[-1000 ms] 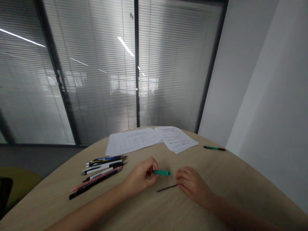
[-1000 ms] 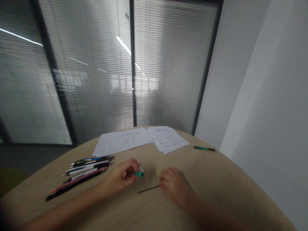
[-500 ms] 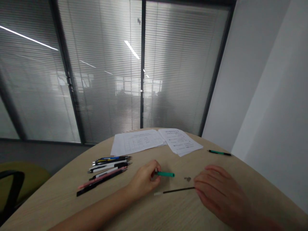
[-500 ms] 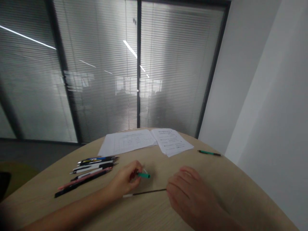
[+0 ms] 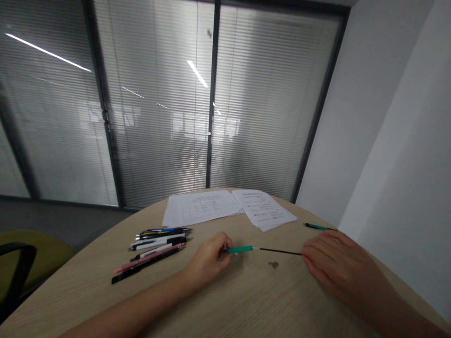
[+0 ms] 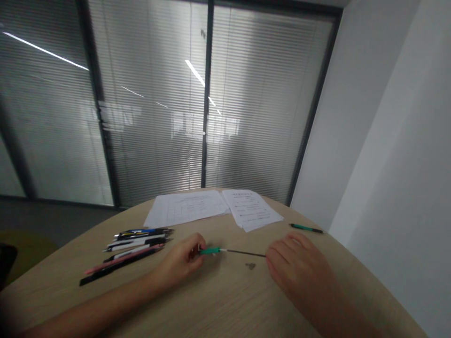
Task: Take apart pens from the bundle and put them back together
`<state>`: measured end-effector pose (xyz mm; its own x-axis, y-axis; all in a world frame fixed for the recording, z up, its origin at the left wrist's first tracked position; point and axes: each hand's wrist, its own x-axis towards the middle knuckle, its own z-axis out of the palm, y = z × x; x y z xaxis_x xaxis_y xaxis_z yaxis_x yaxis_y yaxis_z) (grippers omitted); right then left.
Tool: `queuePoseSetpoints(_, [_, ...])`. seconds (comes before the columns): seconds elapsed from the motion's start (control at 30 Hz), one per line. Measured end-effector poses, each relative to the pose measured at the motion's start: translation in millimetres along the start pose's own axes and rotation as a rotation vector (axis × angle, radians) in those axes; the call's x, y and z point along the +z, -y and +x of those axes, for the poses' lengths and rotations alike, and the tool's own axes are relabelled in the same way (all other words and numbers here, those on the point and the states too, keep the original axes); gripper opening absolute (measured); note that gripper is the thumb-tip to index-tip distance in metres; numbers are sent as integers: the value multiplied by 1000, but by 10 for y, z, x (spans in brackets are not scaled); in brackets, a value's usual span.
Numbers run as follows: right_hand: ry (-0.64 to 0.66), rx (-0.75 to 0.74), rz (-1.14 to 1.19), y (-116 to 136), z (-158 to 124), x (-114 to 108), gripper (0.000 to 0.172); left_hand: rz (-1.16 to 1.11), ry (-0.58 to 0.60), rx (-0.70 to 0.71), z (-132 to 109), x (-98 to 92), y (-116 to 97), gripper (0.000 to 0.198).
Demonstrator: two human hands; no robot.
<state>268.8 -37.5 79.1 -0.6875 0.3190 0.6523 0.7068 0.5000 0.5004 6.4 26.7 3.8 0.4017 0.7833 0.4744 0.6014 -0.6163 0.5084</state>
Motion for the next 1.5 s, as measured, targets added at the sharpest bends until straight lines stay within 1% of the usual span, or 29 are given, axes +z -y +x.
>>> queuePoseSetpoints(0.1, [8,-15,-26,-7,-36,8,38,80,10,45,0,-34,-17,15])
queuePoseSetpoints(0.27, [18,-72,-90,22,-80,31,38,255,55,200,-17,-69,-42,15])
queuePoseSetpoints(0.4, [0,-60,-47,76,-82,82,36,268,46,259,-45,-31,-50,16])
queuePoseSetpoints(0.5, [11,-46,-40,76,-66,71,36,263,52,264,-47,-29,-62,16])
queuePoseSetpoints(0.6, [33,-14,-10,9,-51,42,35,257,26,194,-17,-79,-53,15])
queuePoseSetpoints(0.7, [39,87,69,-113,-72,120,32,204,-78,9,42,-137,17,8])
queuePoseSetpoints(0.73, [36,132,90,-155,-94,191,31,166,-124,-68,65,-148,54,6])
queuePoseSetpoints(0.8, [48,229,140,-224,-167,403,27,67,-211,-193,107,-155,139,6])
queuePoseSetpoints(0.87, [100,323,198,-251,-275,681,23,-24,-260,-257,138,-147,217,6])
queuePoseSetpoints(0.9, [150,356,245,-247,-339,829,21,-60,-267,-270,147,-141,247,6])
queuePoseSetpoints(1.0, [275,438,370,-179,-530,1211,18,-125,-249,-271,147,-123,278,4])
queuePoseSetpoints(1.03, [302,443,403,-148,-583,1298,16,-136,-235,-258,139,-118,267,4])
queuePoseSetpoints(1.1, [329,452,447,-94,-658,1399,16,-150,-182,-217,117,-109,218,6])
queuePoseSetpoints(1.23, [353,462,465,-57,-698,1413,13,-185,3,-149,65,-85,62,5])
queuePoseSetpoints(1.3, [361,463,465,-68,-692,1400,11,-209,72,-132,47,-74,-4,5])
queuePoseSetpoints(1.4, [340,458,460,-84,-660,1369,13,-203,95,-125,41,-82,-58,7])
queuePoseSetpoints(1.5, [300,441,453,-58,-568,1250,14,-174,54,-141,53,-116,-66,6])
